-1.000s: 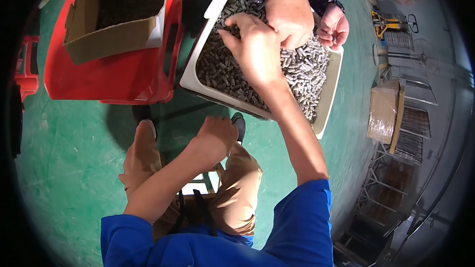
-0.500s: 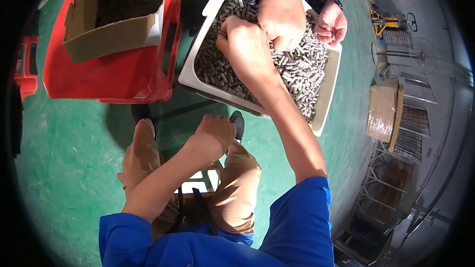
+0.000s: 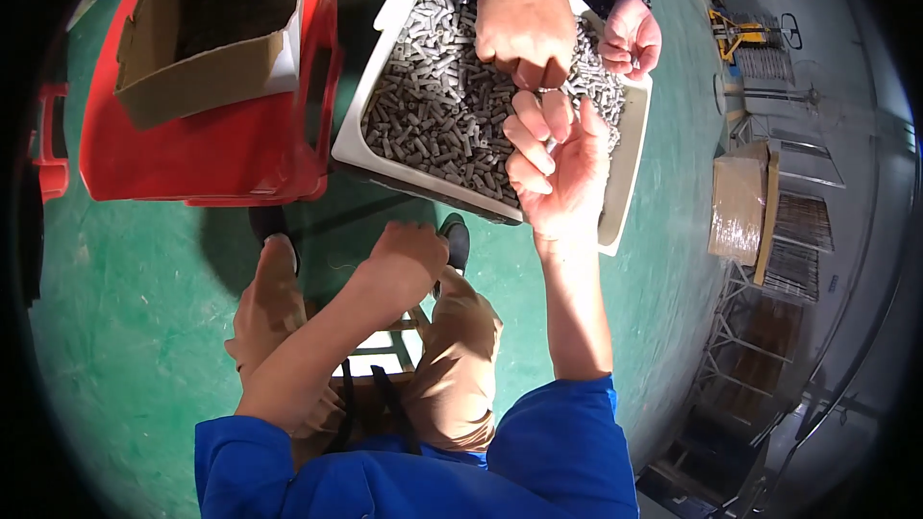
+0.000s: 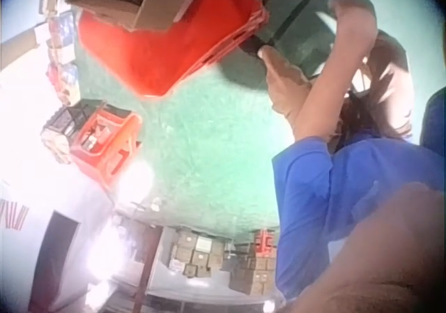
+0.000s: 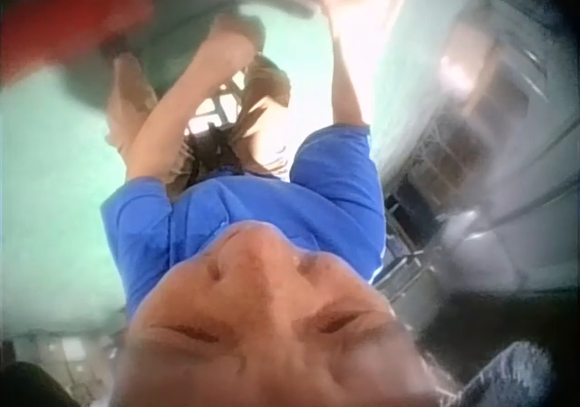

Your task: The person sorts small cylindrical metal components by hand, moving them from a tray into a cardboard box.

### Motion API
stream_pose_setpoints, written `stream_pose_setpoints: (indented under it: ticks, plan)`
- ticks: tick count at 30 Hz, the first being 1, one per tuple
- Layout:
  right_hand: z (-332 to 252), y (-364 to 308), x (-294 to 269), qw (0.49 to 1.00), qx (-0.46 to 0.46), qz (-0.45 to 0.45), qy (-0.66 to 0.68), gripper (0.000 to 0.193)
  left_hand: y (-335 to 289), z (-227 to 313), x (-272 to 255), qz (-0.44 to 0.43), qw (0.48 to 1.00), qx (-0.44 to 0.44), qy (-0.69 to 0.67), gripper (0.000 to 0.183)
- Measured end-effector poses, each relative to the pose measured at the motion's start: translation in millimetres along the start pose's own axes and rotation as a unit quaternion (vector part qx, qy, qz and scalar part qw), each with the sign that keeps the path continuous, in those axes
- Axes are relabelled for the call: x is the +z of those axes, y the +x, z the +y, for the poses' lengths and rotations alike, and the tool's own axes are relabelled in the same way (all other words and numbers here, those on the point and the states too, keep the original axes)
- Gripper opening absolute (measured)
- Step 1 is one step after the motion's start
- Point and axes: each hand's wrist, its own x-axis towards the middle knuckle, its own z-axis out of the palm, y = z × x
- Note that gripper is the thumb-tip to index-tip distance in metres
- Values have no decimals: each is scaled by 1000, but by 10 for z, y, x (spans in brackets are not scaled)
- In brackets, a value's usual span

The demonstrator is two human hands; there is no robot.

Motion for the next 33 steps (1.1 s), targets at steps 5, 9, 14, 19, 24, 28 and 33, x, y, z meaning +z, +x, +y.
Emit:
stream_pose_setpoints:
  ticks: [5, 9, 14, 19, 24, 28, 33]
  plan:
    - [82, 177, 52, 700, -111, 46, -704, 19, 2, 9, 6, 26, 999, 4, 34, 21]
    - [314, 496, 9, 312, -277, -87, -905, 10, 18, 44, -57, -17, 999, -15, 26, 23]
    - [316, 713, -45, 187, -246, -125, -943, 13, -27, 50, -131, -31, 999, 5, 35, 35]
    - [249, 506, 47, 333, -182, -70, -922, 5, -30, 42, -130, -22, 1000, 3, 20, 34]
    - [-110, 15, 3, 916, 20, 83, -392, 10, -22, 53, -138, -37, 999, 8, 7, 30]
    - [20, 74, 33, 970, 18, 18, -244, 15, 11, 30, -36, -25, 999, 20, -1, 27]
    - [259, 392, 22, 361, -201, -83, -907, 17, 14, 27, 22, -2, 1000, -1, -4, 22]
